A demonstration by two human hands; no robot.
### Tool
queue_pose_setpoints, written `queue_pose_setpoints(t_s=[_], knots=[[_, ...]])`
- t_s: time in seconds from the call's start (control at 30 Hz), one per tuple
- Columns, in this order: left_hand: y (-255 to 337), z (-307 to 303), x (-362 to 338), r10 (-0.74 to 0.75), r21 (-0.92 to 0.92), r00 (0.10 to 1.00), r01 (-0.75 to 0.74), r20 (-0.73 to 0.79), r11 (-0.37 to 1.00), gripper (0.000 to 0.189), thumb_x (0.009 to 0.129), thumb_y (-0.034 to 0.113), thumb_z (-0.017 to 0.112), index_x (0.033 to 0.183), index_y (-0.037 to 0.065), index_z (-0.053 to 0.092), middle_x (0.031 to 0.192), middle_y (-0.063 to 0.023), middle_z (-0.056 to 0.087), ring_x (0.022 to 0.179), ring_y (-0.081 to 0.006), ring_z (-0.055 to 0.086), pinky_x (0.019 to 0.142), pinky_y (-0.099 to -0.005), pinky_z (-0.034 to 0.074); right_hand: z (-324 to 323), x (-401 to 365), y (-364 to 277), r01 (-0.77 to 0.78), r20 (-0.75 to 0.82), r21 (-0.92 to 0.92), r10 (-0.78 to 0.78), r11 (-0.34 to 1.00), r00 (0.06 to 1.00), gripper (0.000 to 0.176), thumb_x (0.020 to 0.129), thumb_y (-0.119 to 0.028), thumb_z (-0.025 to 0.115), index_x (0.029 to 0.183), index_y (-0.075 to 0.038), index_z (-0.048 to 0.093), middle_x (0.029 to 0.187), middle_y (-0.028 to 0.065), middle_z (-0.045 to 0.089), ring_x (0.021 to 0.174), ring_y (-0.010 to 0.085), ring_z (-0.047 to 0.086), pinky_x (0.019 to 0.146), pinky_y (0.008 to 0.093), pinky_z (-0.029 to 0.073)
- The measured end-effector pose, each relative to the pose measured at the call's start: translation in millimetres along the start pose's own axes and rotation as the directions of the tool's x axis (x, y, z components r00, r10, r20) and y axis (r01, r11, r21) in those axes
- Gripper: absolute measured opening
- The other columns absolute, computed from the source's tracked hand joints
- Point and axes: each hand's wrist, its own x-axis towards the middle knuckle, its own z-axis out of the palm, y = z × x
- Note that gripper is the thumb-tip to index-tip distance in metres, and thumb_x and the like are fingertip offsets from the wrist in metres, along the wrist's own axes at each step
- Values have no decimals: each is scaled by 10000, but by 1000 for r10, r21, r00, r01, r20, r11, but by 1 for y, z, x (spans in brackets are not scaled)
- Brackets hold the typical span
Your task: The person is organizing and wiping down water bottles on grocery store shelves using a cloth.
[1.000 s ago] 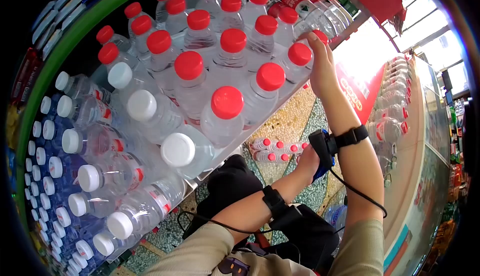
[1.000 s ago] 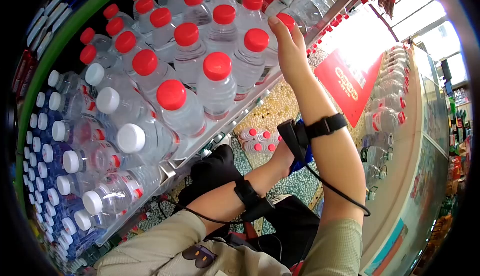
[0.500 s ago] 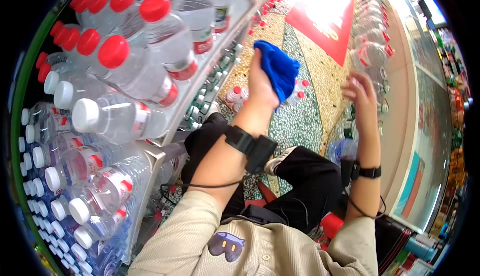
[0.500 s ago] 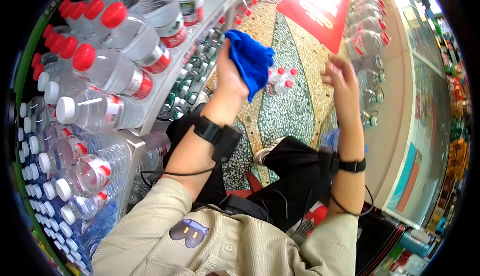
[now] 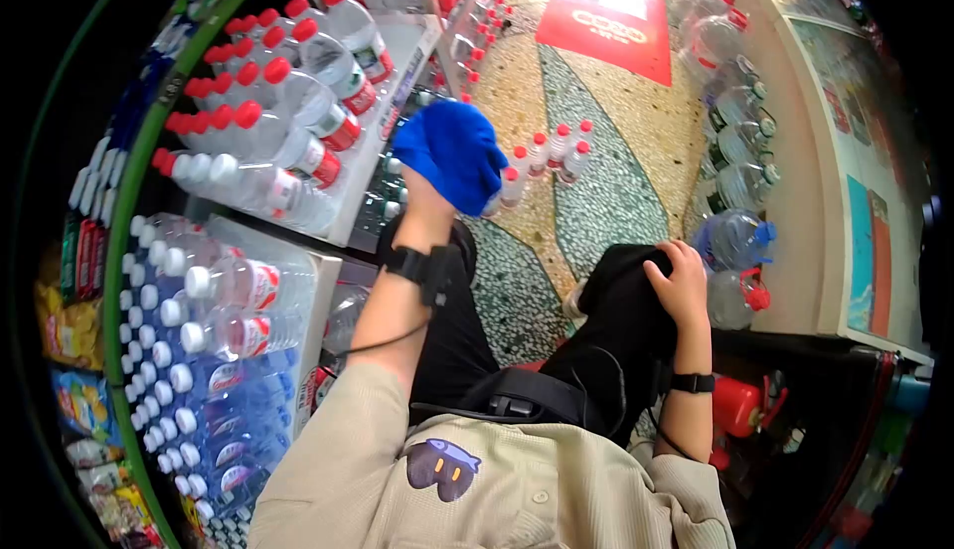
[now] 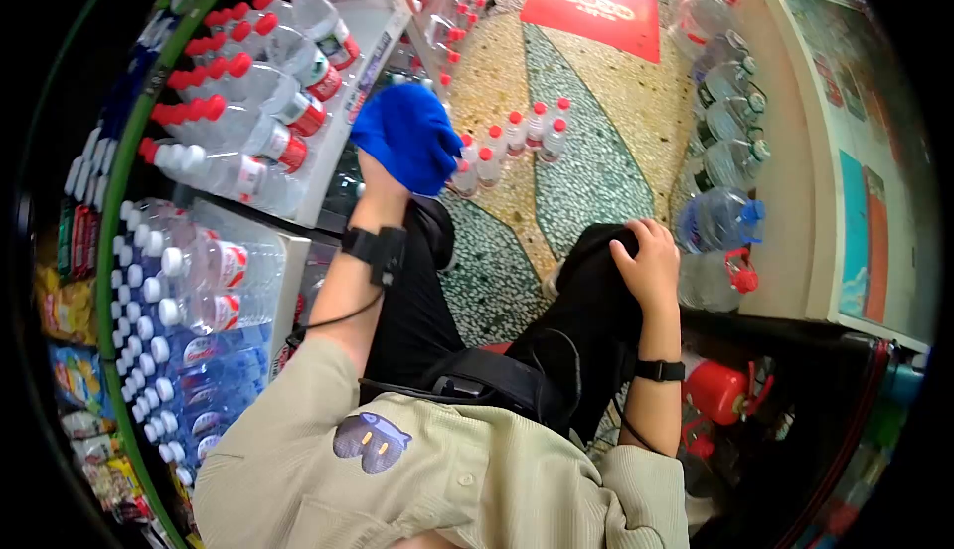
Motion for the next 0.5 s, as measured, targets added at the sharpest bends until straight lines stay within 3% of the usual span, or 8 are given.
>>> queue_pose_setpoints(t_s=[0.07,0.13,0.2,0.27,0.37,0.47,0.5], knots=[[-3,5,-17,-78,11,995,77,64,997,426,926,406,413,971,32,613,900,-126,626,778,-276,583,717,-404,500,4,1,-5,-36,-4,-40,36,999,999,330,739,-286,674,988,-70,650,1077,104,620,1058,301,551,885,427,432],[-11,-4,-19,-54,24,988,51,147,998,420,959,358,378,1103,28,594,1038,-152,635,903,-301,603,813,-419,506,3,4,-10,-16,-14,-70,15,997,1000,294,735,-295,668,930,-76,671,1008,90,631,1008,295,565,835,426,449],[-21,8,-14,-83,-69,983,95,166,993,423,973,352,351,1133,33,577,1073,-161,620,938,-302,596,862,-424,498,1,12,-11,-39,79,-90,46,995,996,269,740,-303,669,867,-66,668,920,101,632,928,304,580,793,429,455],[-36,9,2,-66,-47,996,63,-66,997,442,956,398,363,1059,33,590,988,-150,630,843,-306,604,786,-438,515,3,20,-8,-60,193,-134,86,989,977,269,747,-312,666,830,-56,658,874,112,627,888,312,585,772,428,456],[-56,-6,41,-203,-11,970,207,132,978,442,960,410,361,1065,45,587,996,-141,628,842,-301,607,774,-447,524,12,36,-6,-4,367,-305,122,952,922,301,764,-344,655,838,-53,635,810,126,613,830,319,590,728,422,453],[-86,-36,68,-245,-114,962,232,-119,966,495,966,469,358,1294,125,494,1144,-111,618,949,-281,626,797,-444,528,22,48,2,5,378,-390,155,921,913,307,722,-325,681,860,-60,607,856,105,591,895,300,564,782,410,433],[-90,-46,79,-334,-252,939,305,-79,919,501,965,476,365,1327,145,467,1180,-106,609,986,-285,621,816,-452,520,25,53,8,-2,377,-384,159,923,912,294,705,-304,689,834,-54,601,866,102,593,903,300,560,796,410,428]])
